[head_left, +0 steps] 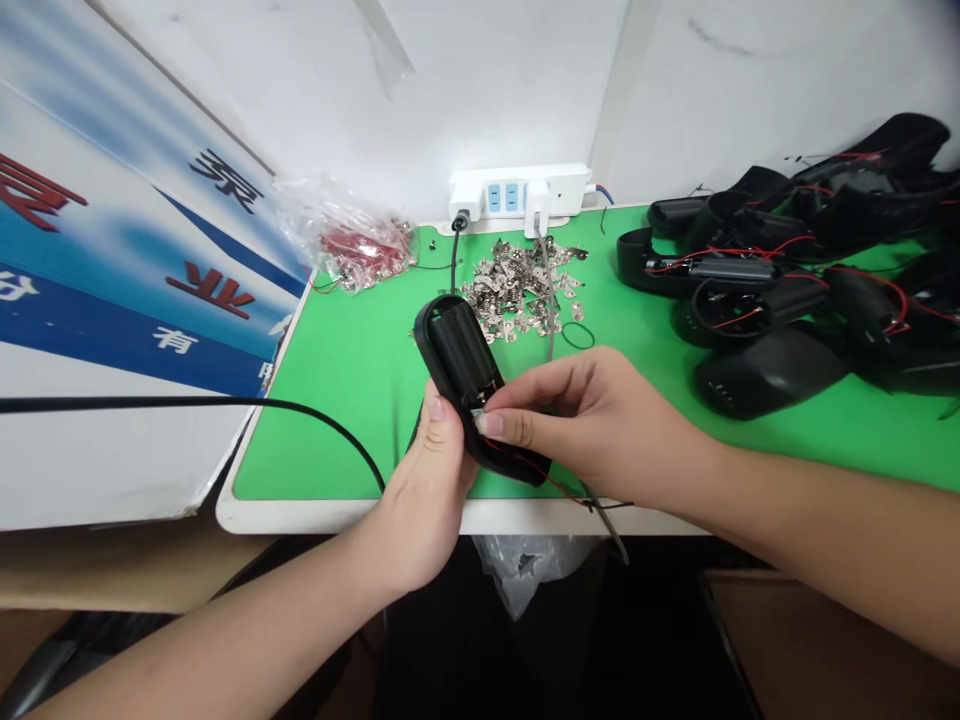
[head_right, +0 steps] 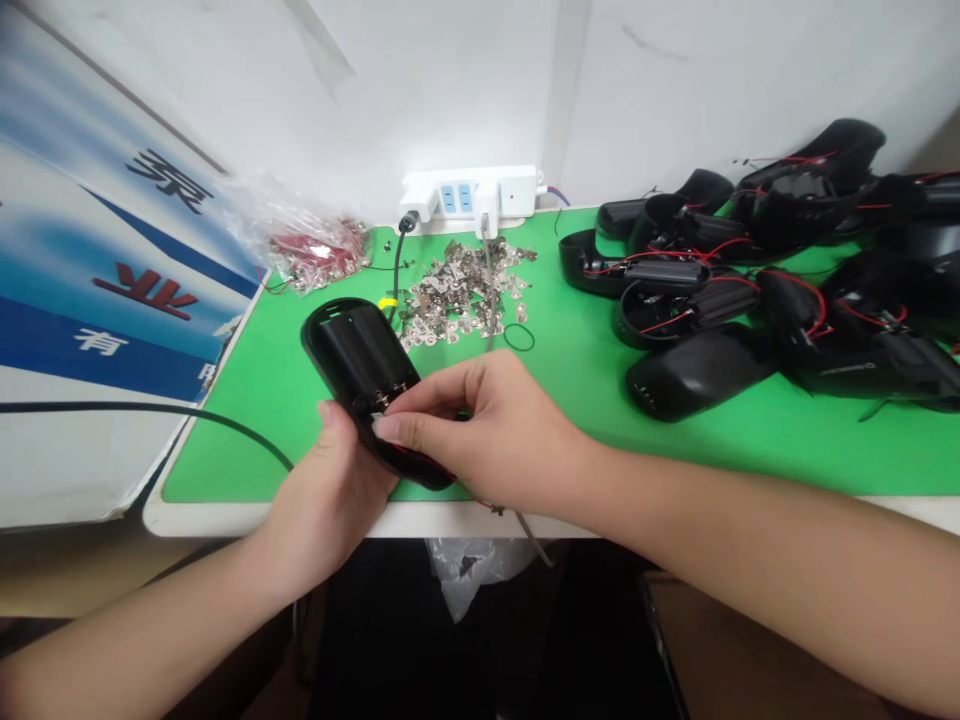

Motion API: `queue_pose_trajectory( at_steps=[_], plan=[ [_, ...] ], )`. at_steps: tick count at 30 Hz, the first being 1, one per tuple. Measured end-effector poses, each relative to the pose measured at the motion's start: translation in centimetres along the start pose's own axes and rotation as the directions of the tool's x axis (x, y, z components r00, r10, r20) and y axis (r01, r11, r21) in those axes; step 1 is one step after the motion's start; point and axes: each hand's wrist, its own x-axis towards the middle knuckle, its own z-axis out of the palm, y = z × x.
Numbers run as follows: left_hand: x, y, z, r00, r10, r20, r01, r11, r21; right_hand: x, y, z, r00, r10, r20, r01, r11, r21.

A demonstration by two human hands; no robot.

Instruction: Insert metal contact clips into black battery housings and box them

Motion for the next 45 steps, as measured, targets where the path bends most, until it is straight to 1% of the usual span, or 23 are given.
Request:
queue_pose_trajectory(
  at_steps=[2, 3, 6, 10, 15, 19, 23, 29, 35, 41, 45],
  plan=[
    [0.2, 0.1, 0.0, 0.998, 0.020, 0.056, -0.025, 0.996, 0.088, 0.2, 0.0, -0.1, 1.000, 0.014, 0.011, -0.014, 1.000, 0.014],
    [0.3, 0.2, 0.1, 0.996, 0.018, 0.083, -0.027, 0.994, 0.106, 0.3, 0.1, -0.2, 1.000, 0.015, 0.019, -0.015, 1.000, 0.019],
    [0.5, 0.6, 0.6, 0.992, -0.006, 0.126, -0.003, 0.998, 0.069, 0.5, 0.1, -0.5, 0.999, 0.011, 0.045, -0.012, 1.000, 0.018],
    [0.7, 1.0, 1.2, 0.988, -0.009, 0.156, 0.008, 1.000, 0.005, 0.8, -0.1, -0.7, 0.998, 0.016, 0.068, -0.013, 0.999, -0.036],
    [0.8, 1.2, 1.4, 0.978, -0.035, 0.204, 0.042, 0.999, -0.030, 0.8, -0.3, -0.8, 0.996, 0.029, 0.080, -0.023, 0.997, -0.077],
    [1.0, 1.2, 1.3, 0.980, -0.040, 0.197, 0.046, 0.999, -0.028, 0.8, -0.2, -0.7, 0.997, 0.031, 0.064, -0.027, 0.997, -0.068],
    [1.1, 1.1, 1.1, 0.983, -0.017, 0.182, 0.019, 1.000, -0.008, 0.8, -0.1, -0.7, 0.999, 0.011, 0.050, -0.008, 0.997, -0.072],
    [0.8, 1.1, 1.1, 0.981, -0.025, 0.191, 0.028, 1.000, -0.013, 0.7, -0.3, -0.9, 0.995, 0.025, 0.092, -0.016, 0.996, -0.093],
    [0.9, 1.1, 1.0, 0.980, -0.036, 0.196, 0.040, 0.999, -0.014, 0.6, -0.4, -1.0, 0.996, 0.021, 0.091, -0.012, 0.995, -0.102],
    [0.8, 0.9, 0.7, 0.982, -0.035, 0.185, 0.035, 0.999, 0.006, 0.6, -0.5, -0.9, 0.994, 0.070, 0.082, -0.070, 0.998, -0.006],
    [0.8, 0.9, 0.7, 0.978, -0.019, 0.206, 0.017, 1.000, 0.010, 0.5, -0.6, -0.5, 0.993, 0.100, 0.061, -0.099, 0.995, -0.007]
  ],
)
